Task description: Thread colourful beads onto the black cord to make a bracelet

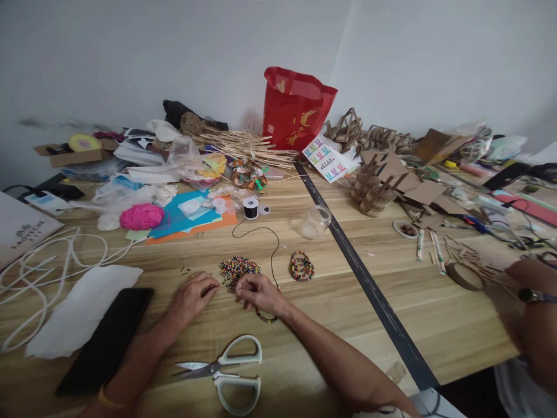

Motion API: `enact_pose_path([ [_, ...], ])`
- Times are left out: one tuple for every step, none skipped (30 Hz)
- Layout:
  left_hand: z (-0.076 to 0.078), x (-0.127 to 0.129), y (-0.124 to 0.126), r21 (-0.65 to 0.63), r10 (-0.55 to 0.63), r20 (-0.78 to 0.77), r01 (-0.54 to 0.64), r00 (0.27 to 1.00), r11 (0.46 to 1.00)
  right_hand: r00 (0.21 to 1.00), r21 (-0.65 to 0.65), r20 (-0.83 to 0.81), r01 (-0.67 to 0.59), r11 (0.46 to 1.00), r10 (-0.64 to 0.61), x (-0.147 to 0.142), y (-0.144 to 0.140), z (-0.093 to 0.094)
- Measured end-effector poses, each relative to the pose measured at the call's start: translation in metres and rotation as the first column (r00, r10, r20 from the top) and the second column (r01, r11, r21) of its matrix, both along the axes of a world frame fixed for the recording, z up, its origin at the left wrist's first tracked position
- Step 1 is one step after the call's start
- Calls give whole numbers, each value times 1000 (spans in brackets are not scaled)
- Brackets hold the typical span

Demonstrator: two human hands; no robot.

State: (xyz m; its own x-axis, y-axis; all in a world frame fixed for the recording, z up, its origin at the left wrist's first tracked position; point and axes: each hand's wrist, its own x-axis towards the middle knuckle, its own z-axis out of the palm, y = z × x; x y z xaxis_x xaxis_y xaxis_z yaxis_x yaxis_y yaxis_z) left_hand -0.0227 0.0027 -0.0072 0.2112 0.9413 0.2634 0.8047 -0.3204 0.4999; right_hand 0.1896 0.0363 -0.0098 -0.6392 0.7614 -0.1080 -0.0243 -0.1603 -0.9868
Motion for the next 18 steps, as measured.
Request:
enact_pose_path([
  [0, 0, 0, 7, -5, 8, 5, 1000, 1000, 1000, 0, -2, -1, 1000, 1, 0, 0, 0],
  [0, 1, 0, 12, -9, 21, 8, 1000, 1000, 1000, 1, -3, -4, 1000, 4, 0, 0, 0],
  [0, 1, 0, 15, -10, 37, 9, 999, 1000, 1000, 2, -4, -7, 1000, 7, 0, 0, 0],
  [0, 2, 0, 11, -8, 58, 8, 998, 1000, 1000, 3, -5, -10, 1000, 10, 0, 0, 0],
  [0, 2, 0, -1, -5, 84, 5, 996, 1000, 1000, 3, -4, -11, 1000, 11, 0, 1, 0],
  [-1, 3, 0, -20, -1, 116, 3, 993, 1000, 1000, 4, -3, -12, 1000, 12, 0, 1, 0],
  [-1, 4, 0, -43, 4, 152, 3, 988, 999, 1000, 4, -2, -11, 1000, 11, 0, 1, -1],
  [-1, 5, -1, -70, 7, 192, 7, 981, 997, 1000, 4, -1, -10, 1000, 10, 0, 1, -1],
  [-1, 6, -1, -98, 8, 233, 15, 973, 995, 1000, 5, -1, -9, 1000, 9, 0, 1, -1],
  [-1, 7, -1, -126, 9, 271, 26, 962, 992, 1000, 6, -3, -8, 1000, 8, 0, 1, -1],
  [-1, 7, -2, -151, 13, 306, 36, 952, 988, 1000, 7, -4, -9, 1000, 9, 0, 1, -1],
  [-1, 8, -2, -173, 18, 337, 43, 941, 984, 1000, 7, -4, -10, 1000, 10, 0, 1, -1],
  [-2, 9, -3, -193, 24, 363, 49, 932, 980, 1000, 7, -1, -10, 1000, 10, 0, 1, -1],
  [-2, 9, -3, -211, 29, 384, 57, 923, 976, 1000, 7, 1, -11, 1000, 11, 0, 1, -1],
  [-3, 10, -3, -229, 34, 401, 65, 915, 971, 1000, 7, 4, -12, 1000, 12, 0, 1, -1],
  [-3, 10, -4, -247, 38, 417, 74, 908, 966, 1000, 7, 6, -14, 1000, 14, 1, 1, -1],
  [-4, 10, -4, -265, 40, 432, 85, 901, 960, 1000, 7, 6, -16, 1000, 16, 1, 1, -1],
  [-5, 10, -4, -281, 43, 448, 95, 893, 955, 1000, 9, 5, -20, 1000, 20, 1, 1, -1],
])
